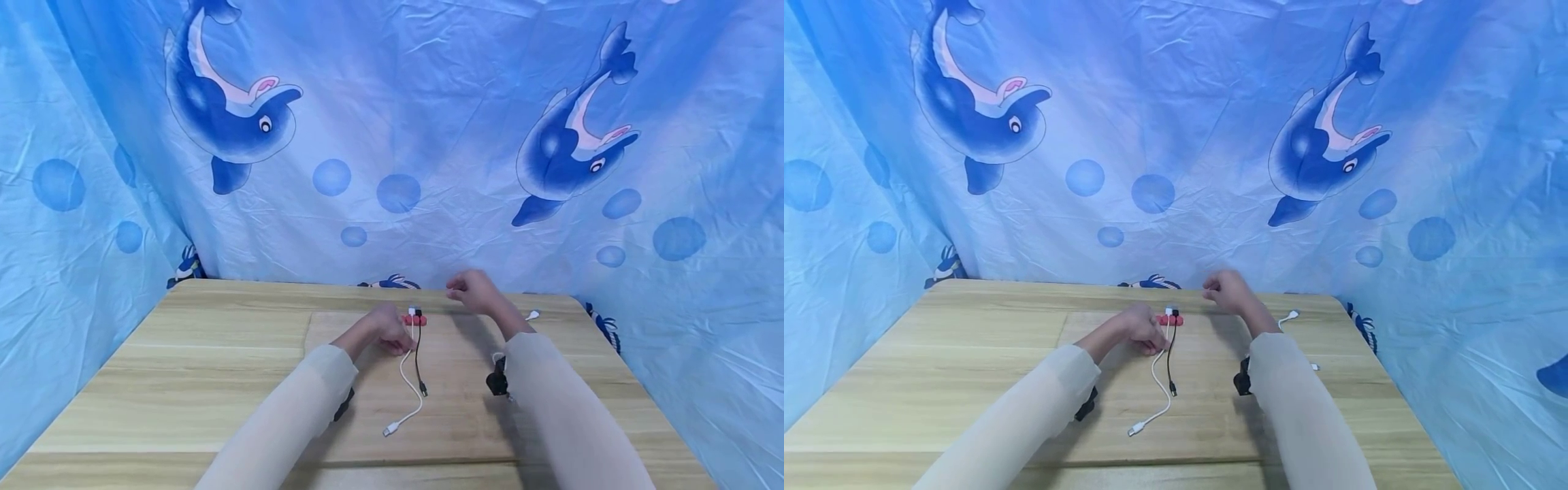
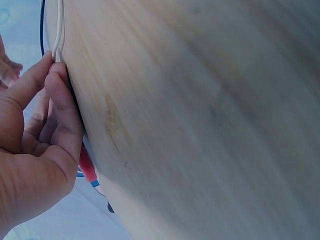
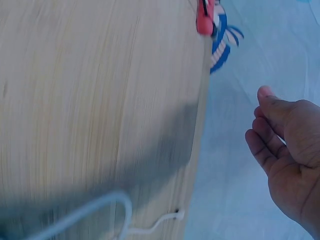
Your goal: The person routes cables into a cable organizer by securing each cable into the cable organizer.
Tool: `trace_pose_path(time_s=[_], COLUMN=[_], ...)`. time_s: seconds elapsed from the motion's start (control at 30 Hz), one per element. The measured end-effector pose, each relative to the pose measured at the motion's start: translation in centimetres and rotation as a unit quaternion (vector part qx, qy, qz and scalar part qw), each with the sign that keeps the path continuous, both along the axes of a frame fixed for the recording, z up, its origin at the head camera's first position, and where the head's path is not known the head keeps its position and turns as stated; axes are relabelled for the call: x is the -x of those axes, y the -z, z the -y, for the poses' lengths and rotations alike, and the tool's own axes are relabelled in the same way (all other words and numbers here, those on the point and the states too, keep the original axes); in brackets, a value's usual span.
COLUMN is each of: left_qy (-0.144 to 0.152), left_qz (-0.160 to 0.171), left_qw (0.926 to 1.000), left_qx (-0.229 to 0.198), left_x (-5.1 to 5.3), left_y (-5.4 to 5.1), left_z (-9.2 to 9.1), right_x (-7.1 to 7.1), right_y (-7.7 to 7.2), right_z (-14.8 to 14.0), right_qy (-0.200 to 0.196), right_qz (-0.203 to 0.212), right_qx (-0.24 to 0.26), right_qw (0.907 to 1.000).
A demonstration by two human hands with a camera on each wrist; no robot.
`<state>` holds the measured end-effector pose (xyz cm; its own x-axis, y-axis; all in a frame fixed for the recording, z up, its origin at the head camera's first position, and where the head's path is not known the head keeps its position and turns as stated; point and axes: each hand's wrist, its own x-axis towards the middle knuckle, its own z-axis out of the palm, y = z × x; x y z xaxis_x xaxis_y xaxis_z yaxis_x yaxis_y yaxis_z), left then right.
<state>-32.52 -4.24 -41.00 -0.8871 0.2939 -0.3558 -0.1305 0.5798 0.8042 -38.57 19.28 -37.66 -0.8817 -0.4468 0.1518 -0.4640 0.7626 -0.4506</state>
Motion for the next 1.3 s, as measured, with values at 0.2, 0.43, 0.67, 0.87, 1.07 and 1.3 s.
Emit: trace_pose_path(time_s=[0.2, 0.43, 0.67, 0.87, 1.07, 1.3], left_qy=[0.000, 0.008, 0.011, 0.015, 0.012, 0.014], left_qz=[-0.006, -0.007, -0.008, -0.006, -0.011, -0.004], left_qw=[1.0000, 0.9999, 0.9999, 0.9999, 0.9996, 0.9997], left_qx=[0.004, 0.006, -0.003, 0.003, 0.025, 0.017], left_x=[-0.2, -0.4, -0.4, -0.2, 0.0, 0.1], left_y=[0.1, 0.3, 0.4, 0.3, 0.0, -0.2], left_z=[-0.1, -0.2, -0.4, -0.5, -0.1, 0.0], right_x=[0.1, -0.4, -0.5, 0.3, 2.1, 2.7], right_y=[0.6, 2.2, 4.2, 5.2, 5.4, 5.7], right_z=[-3.3, -7.1, -10.5, -12.1, -12.3, -12.4], right_qy=[-0.003, 0.021, 0.054, 0.100, 0.101, 0.115], right_qz=[-0.022, -0.030, -0.038, -0.036, -0.040, 0.011], right_qx=[-0.005, -0.010, -0.020, -0.031, -0.043, -0.048], right_qw=[0.9997, 0.9993, 0.9976, 0.9939, 0.9932, 0.9922])
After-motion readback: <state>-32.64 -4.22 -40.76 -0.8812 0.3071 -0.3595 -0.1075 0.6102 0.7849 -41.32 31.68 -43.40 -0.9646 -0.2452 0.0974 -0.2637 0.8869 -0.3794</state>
